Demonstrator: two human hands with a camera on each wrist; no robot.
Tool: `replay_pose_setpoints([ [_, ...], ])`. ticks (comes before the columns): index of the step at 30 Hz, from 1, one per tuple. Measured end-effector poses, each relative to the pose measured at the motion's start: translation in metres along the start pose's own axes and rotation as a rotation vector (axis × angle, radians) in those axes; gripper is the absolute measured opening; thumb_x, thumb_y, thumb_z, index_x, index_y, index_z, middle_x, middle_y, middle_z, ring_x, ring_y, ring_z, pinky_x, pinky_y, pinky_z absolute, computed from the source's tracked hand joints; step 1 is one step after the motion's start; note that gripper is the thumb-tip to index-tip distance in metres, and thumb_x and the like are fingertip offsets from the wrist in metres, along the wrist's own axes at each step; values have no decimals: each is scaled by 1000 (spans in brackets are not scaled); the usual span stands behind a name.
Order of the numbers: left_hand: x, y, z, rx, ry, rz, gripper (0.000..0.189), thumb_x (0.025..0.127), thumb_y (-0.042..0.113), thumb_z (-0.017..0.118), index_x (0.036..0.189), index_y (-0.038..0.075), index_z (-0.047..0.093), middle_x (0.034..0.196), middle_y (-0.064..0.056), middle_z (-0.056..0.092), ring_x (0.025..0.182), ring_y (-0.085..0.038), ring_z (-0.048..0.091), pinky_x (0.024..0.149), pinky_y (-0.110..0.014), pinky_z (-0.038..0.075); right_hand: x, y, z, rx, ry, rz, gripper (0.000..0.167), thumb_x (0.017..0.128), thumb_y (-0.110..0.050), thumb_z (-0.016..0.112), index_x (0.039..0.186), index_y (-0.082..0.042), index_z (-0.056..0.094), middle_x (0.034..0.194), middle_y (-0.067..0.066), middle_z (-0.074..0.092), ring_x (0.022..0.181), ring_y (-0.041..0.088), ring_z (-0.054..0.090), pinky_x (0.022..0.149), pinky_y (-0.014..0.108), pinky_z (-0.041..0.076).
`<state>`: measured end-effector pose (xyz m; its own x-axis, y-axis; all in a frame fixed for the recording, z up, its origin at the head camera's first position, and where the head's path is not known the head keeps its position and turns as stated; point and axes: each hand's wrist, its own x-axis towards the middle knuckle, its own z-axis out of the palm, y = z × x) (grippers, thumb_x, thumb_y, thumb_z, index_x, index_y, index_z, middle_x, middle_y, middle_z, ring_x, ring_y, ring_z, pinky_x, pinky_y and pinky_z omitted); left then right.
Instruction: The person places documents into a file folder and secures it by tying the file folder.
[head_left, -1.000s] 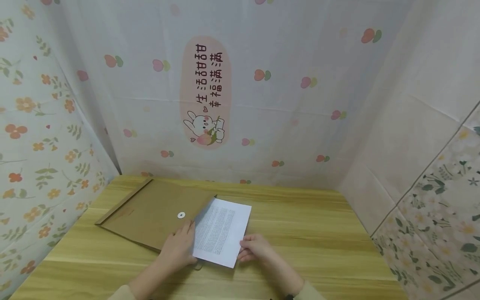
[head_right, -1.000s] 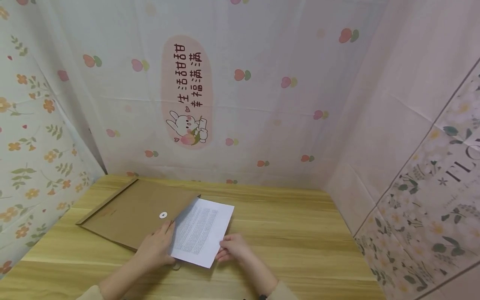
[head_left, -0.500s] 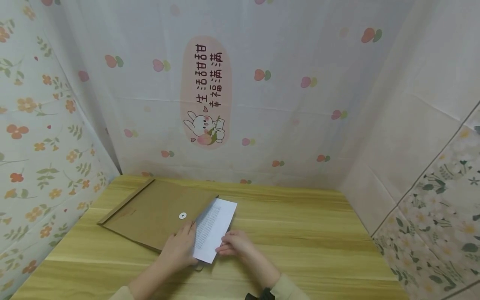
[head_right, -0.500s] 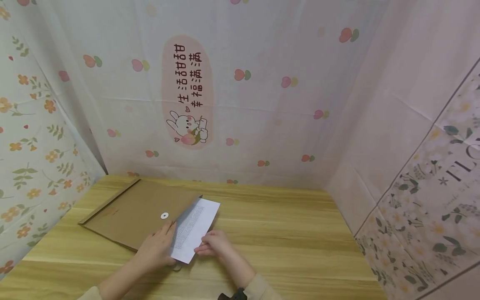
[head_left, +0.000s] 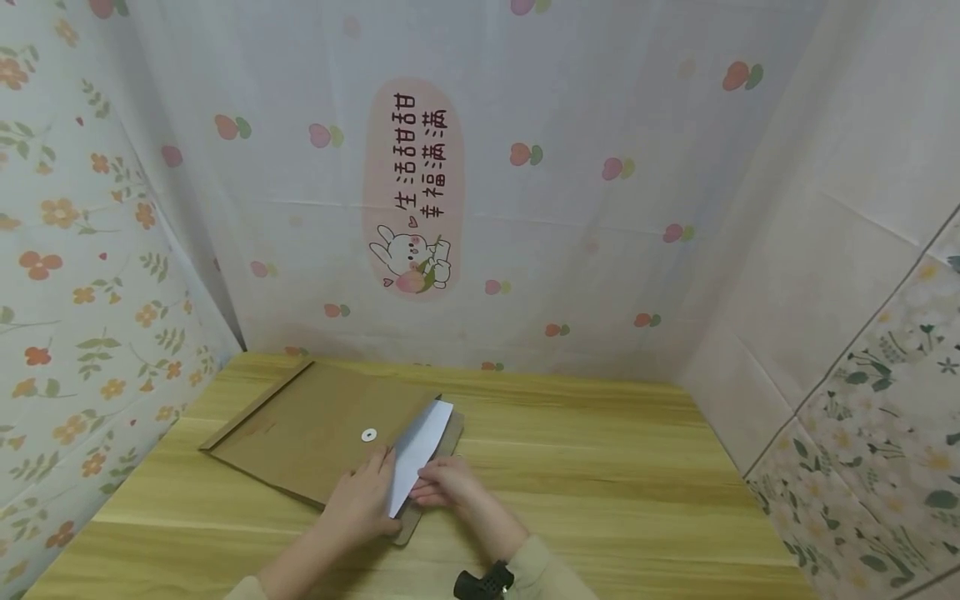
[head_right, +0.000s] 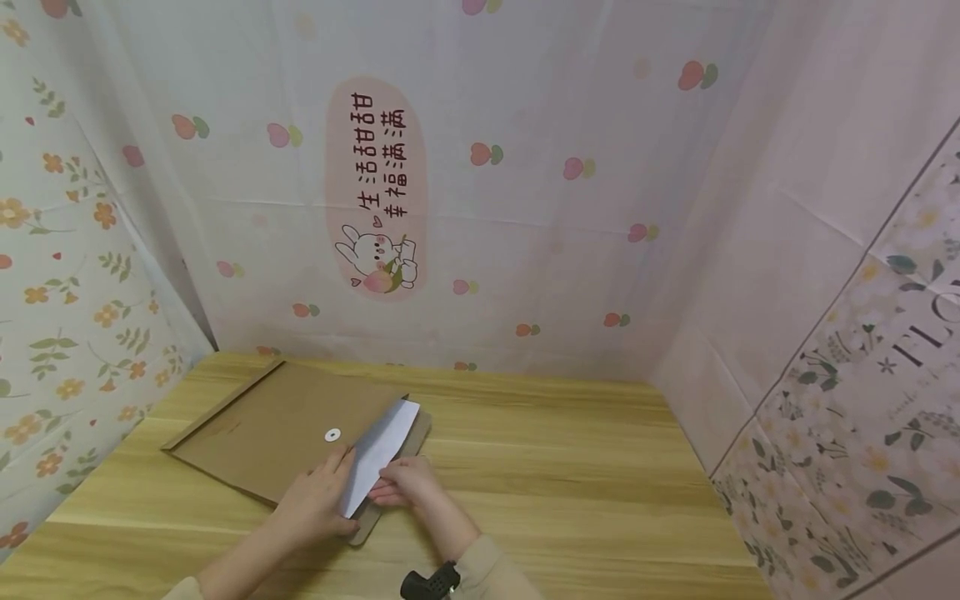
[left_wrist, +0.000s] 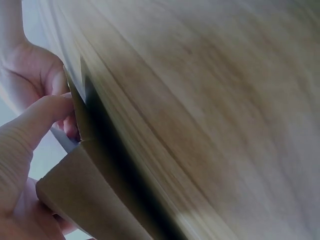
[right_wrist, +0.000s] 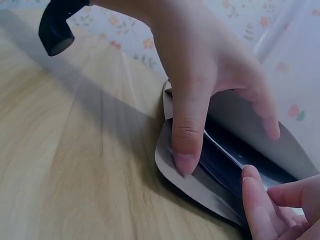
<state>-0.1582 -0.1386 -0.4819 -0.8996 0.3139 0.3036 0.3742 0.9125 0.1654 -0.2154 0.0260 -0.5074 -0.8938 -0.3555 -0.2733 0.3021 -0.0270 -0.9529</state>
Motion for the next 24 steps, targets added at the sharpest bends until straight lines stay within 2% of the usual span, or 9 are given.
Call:
replay_pose_setpoints([
  [6, -1, 2, -1, -50, -47, -6, 103, 50, 32, 90, 130, -15, 45, 131, -30, 47, 115, -42, 51, 83, -60, 46, 11, -1, 7, 23, 31, 7, 12, 91, 1, 57, 95, 11, 61, 71, 13, 67, 62, 15, 66, 62, 28, 57],
  [15, -1, 3, 1, -61, -26, 10, 103, 50, 31, 89, 131, -15, 44, 130, -30, 48, 114, -41, 51, 81, -58, 47, 21, -1, 16, 55, 73, -20, 12, 89, 3, 57, 92, 14, 62, 66, 9, 66, 58, 13, 65, 60, 27, 57],
  [24, -1, 3, -3, -53, -46, 15, 99, 52, 31, 88, 129, -16, 46, 128, -29, 48, 111, -41, 53, 82, -58, 47, 29, -8, 24, 76, 87, -3, 12, 88, 8, 51, 88, 16, 61, 61, 7, 62, 54, 11, 63, 61, 26, 57],
])
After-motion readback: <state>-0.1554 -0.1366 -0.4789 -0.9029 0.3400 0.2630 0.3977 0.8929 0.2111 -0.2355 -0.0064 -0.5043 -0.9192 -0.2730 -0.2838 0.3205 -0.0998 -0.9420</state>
